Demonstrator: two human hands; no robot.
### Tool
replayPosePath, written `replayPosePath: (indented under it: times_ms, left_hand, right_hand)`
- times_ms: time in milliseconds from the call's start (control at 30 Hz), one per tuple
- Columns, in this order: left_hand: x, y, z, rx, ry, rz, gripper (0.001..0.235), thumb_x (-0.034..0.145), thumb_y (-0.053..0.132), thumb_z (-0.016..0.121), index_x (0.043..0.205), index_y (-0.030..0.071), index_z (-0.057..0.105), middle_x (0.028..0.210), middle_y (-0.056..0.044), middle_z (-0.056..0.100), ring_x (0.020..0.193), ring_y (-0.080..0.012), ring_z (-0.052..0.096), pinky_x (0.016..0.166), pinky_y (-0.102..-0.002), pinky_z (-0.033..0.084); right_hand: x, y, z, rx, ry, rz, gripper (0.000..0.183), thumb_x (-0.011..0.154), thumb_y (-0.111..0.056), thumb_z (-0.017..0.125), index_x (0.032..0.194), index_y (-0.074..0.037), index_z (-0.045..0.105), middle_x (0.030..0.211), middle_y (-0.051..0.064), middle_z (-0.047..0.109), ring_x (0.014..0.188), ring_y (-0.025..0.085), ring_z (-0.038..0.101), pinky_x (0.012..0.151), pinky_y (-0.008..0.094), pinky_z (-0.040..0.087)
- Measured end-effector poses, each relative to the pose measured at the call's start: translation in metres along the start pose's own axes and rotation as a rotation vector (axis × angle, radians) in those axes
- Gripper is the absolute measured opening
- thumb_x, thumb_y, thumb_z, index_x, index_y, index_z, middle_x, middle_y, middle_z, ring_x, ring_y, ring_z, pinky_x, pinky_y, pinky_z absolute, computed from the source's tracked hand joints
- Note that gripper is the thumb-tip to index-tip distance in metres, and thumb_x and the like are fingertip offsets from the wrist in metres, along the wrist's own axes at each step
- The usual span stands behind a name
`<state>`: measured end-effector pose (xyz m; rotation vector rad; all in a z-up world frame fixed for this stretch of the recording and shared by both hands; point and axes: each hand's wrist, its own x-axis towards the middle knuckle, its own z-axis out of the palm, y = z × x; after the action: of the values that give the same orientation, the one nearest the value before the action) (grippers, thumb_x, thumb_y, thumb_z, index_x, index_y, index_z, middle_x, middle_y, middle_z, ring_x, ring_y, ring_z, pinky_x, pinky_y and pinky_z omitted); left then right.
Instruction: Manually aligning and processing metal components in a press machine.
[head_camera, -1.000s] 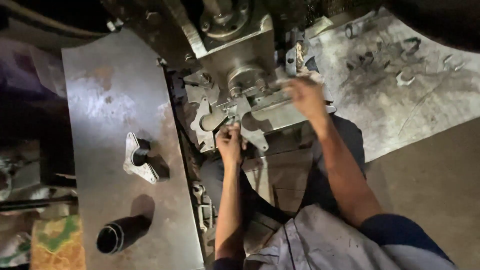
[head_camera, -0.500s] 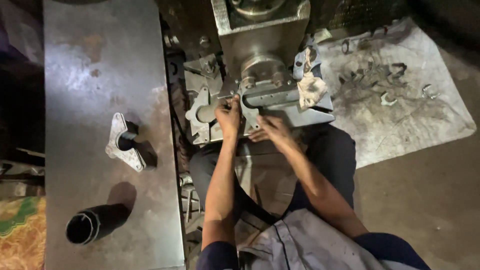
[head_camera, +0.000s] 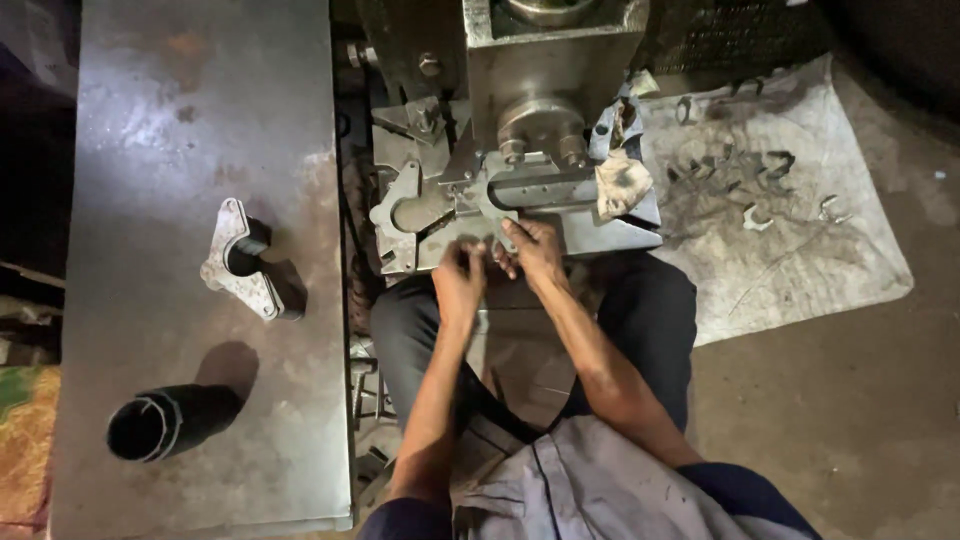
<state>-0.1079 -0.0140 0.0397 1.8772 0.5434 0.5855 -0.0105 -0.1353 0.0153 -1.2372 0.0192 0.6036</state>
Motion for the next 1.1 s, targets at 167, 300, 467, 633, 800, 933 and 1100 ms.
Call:
replayPosePath:
  times_ms: [167,300,467,633,800,933,1100]
  left_hand:
    - [-0.037,-0.012,0.005,0.017,-0.018,0.028,0.014,0.095,0.011,0.066,0.103,-0.001,0.066,0.080,-0.020,0.069,0.071,-0.0297,0.070,0.066,-0.038,0.055]
    - [-0.037,-0.010,0.008,0.153,0.014,0.239,0.022,0.097,0.006,0.066,0.119,0.002,0.064,0.105,-0.020,0.071,0.093,-0.0386,0.072,0.079,-0.044,0.058]
    - [-0.006,0.025,0.015,0.367,0.048,0.479,0.045,0.093,0.008,0.068,0.134,0.002,0.054,0.130,-0.022,0.058,0.106,-0.0501,0.065,0.078,-0.047,0.057]
    - [0.055,0.001,0.042,0.315,0.023,0.579,0.057,0.084,0.005,0.070,0.139,0.001,0.054,0.141,-0.038,0.043,0.106,-0.0511,0.059,0.076,-0.051,0.055]
    - [0.090,-0.018,0.028,0.252,0.003,0.703,0.034,0.089,-0.009,0.062,0.119,0.007,0.057,0.113,-0.015,0.059,0.094,-0.0401,0.064,0.086,-0.047,0.058]
    - [0.085,-0.041,0.030,-0.396,-0.406,0.082,0.010,0.108,0.002,0.064,0.113,-0.005,0.068,0.092,-0.020,0.065,0.071,-0.0240,0.050,0.062,-0.038,0.039]
    - [0.063,-0.056,0.063,-0.405,-0.263,0.129,0.013,0.104,0.002,0.064,0.116,-0.002,0.064,0.103,-0.005,0.069,0.086,-0.0057,0.061,0.074,-0.022,0.052]
  right_hand:
    - [0.008,0.005,-0.003,-0.008,0.003,-0.042,0.029,0.100,-0.027,0.067,0.093,0.001,0.070,0.066,0.011,0.068,0.044,0.017,0.059,0.035,0.030,0.043]
    - [0.003,-0.012,0.001,0.023,0.026,-0.011,0.027,0.096,-0.029,0.069,0.092,-0.002,0.068,0.067,0.011,0.068,0.044,0.019,0.060,0.034,0.030,0.042]
    - [-0.039,-0.085,-0.016,0.278,-0.235,0.151,0.054,0.090,-0.056,0.056,0.102,-0.006,0.073,0.073,0.011,0.075,0.053,0.018,0.069,0.038,0.027,0.047]
    - [-0.005,-0.029,-0.055,0.006,-0.105,-0.059,0.062,0.104,-0.053,0.061,0.117,0.006,0.074,0.081,0.014,0.074,0.060,0.021,0.068,0.046,0.028,0.049]
    - [-0.014,-0.057,-0.027,0.083,-0.050,-0.362,0.048,0.100,-0.040,0.059,0.133,-0.006,0.060,0.121,0.008,0.072,0.112,0.019,0.070,0.097,0.034,0.056]
    - [-0.017,-0.041,-0.031,0.399,-0.406,-0.372,0.048,0.093,-0.039,0.061,0.130,-0.009,0.063,0.133,0.008,0.069,0.128,0.020,0.063,0.113,0.034,0.047]
    - [-0.016,-0.034,-0.030,-0.245,-0.304,-0.478,0.009,0.104,-0.010,0.062,0.107,-0.003,0.066,0.110,0.012,0.074,0.109,0.026,0.071,0.099,0.037,0.057]
